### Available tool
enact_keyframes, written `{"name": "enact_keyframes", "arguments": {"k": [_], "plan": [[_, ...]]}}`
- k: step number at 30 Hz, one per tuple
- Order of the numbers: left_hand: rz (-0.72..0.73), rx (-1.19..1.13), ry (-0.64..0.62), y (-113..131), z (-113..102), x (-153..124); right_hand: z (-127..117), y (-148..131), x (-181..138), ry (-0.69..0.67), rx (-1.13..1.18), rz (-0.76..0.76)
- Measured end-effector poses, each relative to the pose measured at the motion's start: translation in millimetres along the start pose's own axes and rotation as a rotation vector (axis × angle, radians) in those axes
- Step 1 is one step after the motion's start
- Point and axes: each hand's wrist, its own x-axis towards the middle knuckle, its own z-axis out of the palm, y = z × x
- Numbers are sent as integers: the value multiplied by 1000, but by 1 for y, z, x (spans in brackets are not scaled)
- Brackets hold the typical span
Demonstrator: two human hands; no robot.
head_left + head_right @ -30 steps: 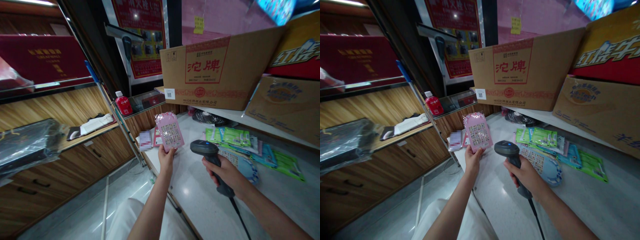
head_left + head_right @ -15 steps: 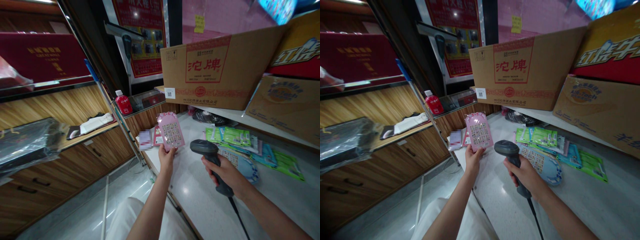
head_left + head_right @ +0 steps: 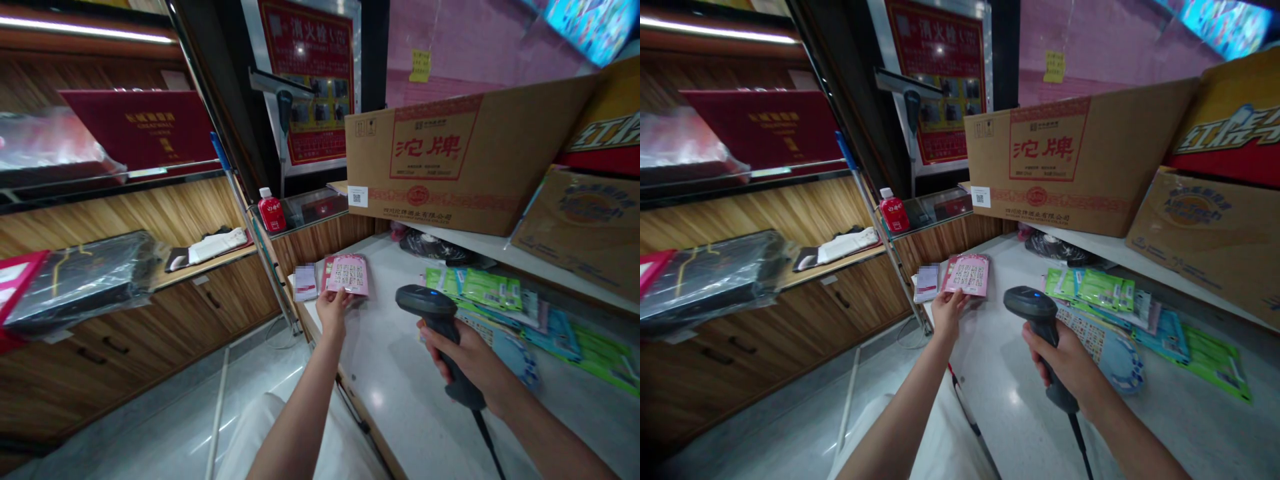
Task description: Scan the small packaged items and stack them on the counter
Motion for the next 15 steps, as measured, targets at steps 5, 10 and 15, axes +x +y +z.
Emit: {"name": "enact_keyframes", "arguments": {"k": [5, 10, 15], "plan": [[41, 408, 99, 11, -18, 0, 1, -1, -1, -2, 2, -3], [610, 1153, -75, 22, -24, -16, 0, 1, 2, 2, 2, 15], [753, 1547, -435, 24, -21, -17, 0, 1, 2, 6, 8, 18]]}}
